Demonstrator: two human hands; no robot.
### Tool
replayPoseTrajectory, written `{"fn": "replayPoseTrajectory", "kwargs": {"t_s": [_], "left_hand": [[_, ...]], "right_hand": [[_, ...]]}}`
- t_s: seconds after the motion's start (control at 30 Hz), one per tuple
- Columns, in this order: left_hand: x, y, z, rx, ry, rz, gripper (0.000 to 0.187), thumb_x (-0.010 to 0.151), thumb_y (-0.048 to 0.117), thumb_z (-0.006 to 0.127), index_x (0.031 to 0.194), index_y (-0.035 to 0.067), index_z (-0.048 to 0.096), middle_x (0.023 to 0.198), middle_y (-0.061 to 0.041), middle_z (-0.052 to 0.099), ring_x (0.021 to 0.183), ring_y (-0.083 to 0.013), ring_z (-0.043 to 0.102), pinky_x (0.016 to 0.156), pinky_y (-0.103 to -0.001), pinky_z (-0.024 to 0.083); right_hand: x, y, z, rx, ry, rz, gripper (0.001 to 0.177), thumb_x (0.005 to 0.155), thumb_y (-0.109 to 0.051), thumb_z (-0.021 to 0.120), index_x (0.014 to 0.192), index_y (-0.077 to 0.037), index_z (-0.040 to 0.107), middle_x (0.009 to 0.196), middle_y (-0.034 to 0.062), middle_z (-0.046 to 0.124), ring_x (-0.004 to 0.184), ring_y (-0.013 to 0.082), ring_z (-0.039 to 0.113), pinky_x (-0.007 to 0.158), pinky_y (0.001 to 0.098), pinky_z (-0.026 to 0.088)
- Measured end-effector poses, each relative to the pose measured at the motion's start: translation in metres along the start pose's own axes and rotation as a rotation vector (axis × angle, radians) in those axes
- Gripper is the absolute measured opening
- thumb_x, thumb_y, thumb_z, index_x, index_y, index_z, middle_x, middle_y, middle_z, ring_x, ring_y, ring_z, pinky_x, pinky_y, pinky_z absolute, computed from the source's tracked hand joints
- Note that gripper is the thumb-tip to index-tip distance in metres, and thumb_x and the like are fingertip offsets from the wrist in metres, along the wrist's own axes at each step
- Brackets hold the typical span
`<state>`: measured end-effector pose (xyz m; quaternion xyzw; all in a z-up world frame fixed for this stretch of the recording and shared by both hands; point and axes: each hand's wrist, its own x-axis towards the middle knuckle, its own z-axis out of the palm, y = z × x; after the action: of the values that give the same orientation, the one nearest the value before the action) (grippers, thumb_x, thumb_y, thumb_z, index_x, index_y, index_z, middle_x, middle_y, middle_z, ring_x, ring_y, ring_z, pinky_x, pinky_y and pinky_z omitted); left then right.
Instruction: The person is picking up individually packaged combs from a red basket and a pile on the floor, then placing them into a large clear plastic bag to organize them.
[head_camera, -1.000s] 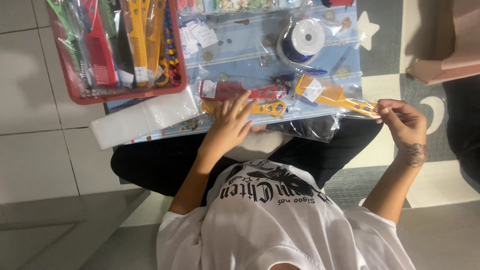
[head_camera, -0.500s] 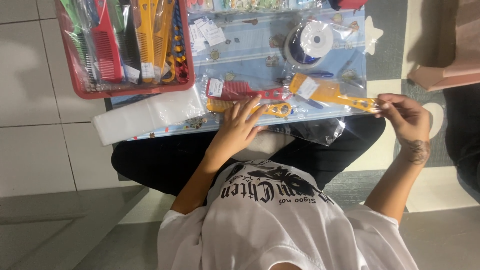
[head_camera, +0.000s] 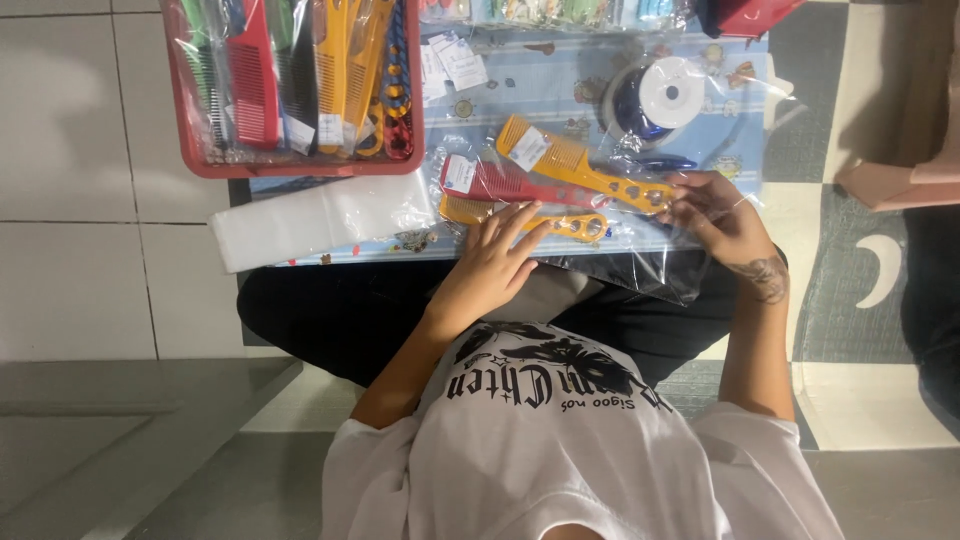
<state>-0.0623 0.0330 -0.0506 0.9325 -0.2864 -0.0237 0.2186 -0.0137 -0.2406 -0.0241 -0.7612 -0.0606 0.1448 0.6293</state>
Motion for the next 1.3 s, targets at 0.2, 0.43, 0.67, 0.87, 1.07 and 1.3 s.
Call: {"fn": "replayPoseTrajectory", "kwargs": {"t_s": [0.2,0.43,0.67,0.87,1.07,1.3], "left_hand": [[-0.001,-0.004,-0.006,0.016,-0.002,-0.023,0.05,0.082,0.021,0.051,0.128,0.019,0.032,0.128,-0.008,0.03,0.116,-0.0265,0.033,0.081,-0.039,0.039],[0.0,-0.01,0.0,0.028,-0.037,-0.006,0.056,0.076,0.018,0.059,0.126,0.018,0.034,0.124,-0.007,0.034,0.114,-0.0254,0.034,0.081,-0.039,0.038],[0.01,-0.01,-0.002,0.151,0.198,0.081,0.033,0.073,0.013,0.06,0.103,0.017,0.047,0.099,0.0,0.039,0.088,-0.0163,0.044,0.067,-0.029,0.037],[0.019,-0.003,0.013,-0.015,0.267,0.148,0.007,0.077,0.011,0.052,0.082,0.016,0.053,0.084,0.0,0.042,0.073,-0.0185,0.044,0.059,-0.031,0.035],[0.013,0.026,-0.017,-0.043,0.097,0.213,0.011,0.08,0.01,0.049,0.087,0.014,0.056,0.084,-0.004,0.05,0.079,-0.0206,0.05,0.063,-0.033,0.041],[0.002,-0.006,0.007,-0.079,0.105,0.069,0.03,0.084,0.023,0.048,0.113,0.017,0.047,0.118,-0.008,0.041,0.108,-0.0247,0.039,0.078,-0.039,0.038]], "right_hand": [[0.018,-0.029,0.009,-0.255,-0.07,0.004,0.023,0.082,0.001,0.055,0.102,0.011,0.051,0.092,0.0281,0.054,0.092,0.0383,0.052,0.073,0.0442,0.045],[0.028,-0.025,0.016,-0.35,-0.001,-0.012,0.022,0.077,0.0,0.065,0.096,0.008,0.056,0.084,0.0236,0.055,0.086,0.0322,0.056,0.066,0.0407,0.047],[0.039,-0.033,0.035,-0.786,-0.063,-0.351,0.024,0.076,-0.02,0.069,0.086,0.001,0.061,0.069,0.0168,0.056,0.068,0.0322,0.054,0.059,0.0392,0.044],[0.052,-0.025,0.028,-0.641,-0.244,-0.656,0.042,0.068,-0.026,0.069,0.1,0.0,0.06,0.078,0.0169,0.057,0.068,0.0268,0.05,0.062,0.0358,0.04],[0.054,-0.044,0.039,-0.326,-0.249,-0.863,0.037,0.078,-0.021,0.058,0.103,0.006,0.054,0.078,0.015,0.054,0.046,0.0157,0.045,0.04,0.0279,0.036],[0.046,-0.019,0.024,-0.777,-0.093,-0.783,0.022,0.077,-0.004,0.063,0.098,-0.009,0.065,0.093,0.0098,0.06,0.082,0.0238,0.056,0.075,0.0346,0.041]]}}
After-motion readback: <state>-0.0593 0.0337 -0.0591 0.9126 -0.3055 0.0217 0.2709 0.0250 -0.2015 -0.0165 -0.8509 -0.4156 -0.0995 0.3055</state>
